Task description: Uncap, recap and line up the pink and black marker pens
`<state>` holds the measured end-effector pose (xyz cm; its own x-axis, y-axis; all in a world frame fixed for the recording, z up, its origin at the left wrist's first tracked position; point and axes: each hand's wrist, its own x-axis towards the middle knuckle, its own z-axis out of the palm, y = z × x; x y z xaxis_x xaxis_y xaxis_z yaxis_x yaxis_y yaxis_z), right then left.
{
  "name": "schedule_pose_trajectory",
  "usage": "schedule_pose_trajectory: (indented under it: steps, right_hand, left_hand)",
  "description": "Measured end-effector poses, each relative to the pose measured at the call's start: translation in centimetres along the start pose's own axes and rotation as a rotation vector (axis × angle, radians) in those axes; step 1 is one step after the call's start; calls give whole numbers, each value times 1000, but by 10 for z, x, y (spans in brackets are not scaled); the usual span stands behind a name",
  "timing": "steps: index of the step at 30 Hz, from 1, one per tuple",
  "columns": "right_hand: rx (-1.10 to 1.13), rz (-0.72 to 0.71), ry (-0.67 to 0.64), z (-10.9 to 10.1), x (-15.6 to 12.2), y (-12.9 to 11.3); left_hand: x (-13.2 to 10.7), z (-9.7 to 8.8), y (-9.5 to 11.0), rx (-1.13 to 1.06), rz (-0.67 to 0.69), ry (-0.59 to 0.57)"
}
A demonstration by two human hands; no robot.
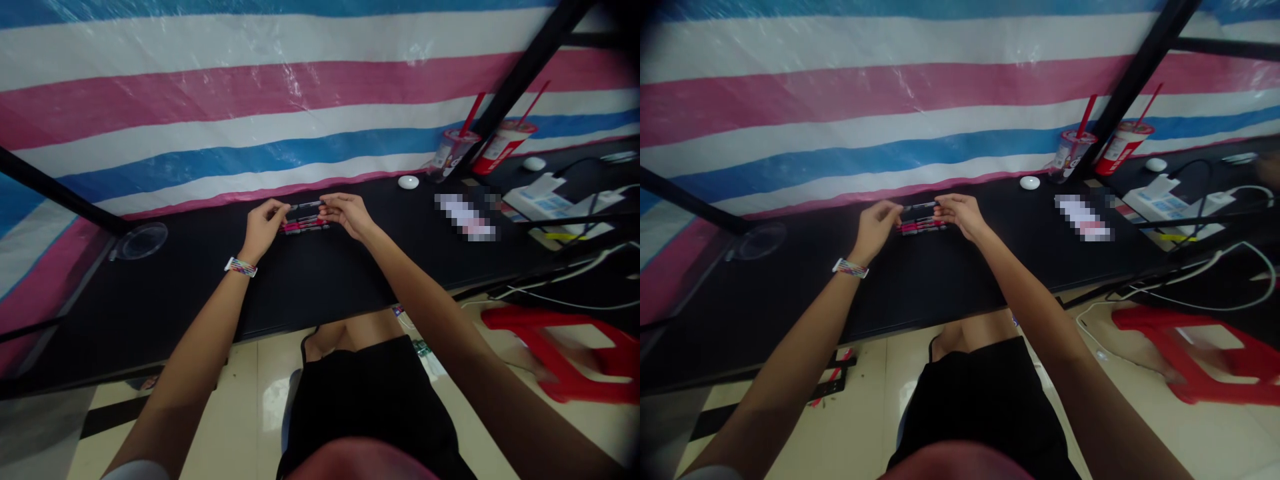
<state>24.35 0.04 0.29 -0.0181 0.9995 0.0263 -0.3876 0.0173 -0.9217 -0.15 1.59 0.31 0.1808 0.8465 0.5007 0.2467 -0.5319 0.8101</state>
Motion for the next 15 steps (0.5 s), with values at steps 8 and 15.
schedule_pose_trajectory:
  steps: [8,15]
  right_hand:
    - [-4,-2,14,1,0,0]
    - [12,-2,6,-1,1,2]
  left_hand:
    - [1,-1,-6,-24,-5,2]
    - [0,-1,-3,-26,3,10]
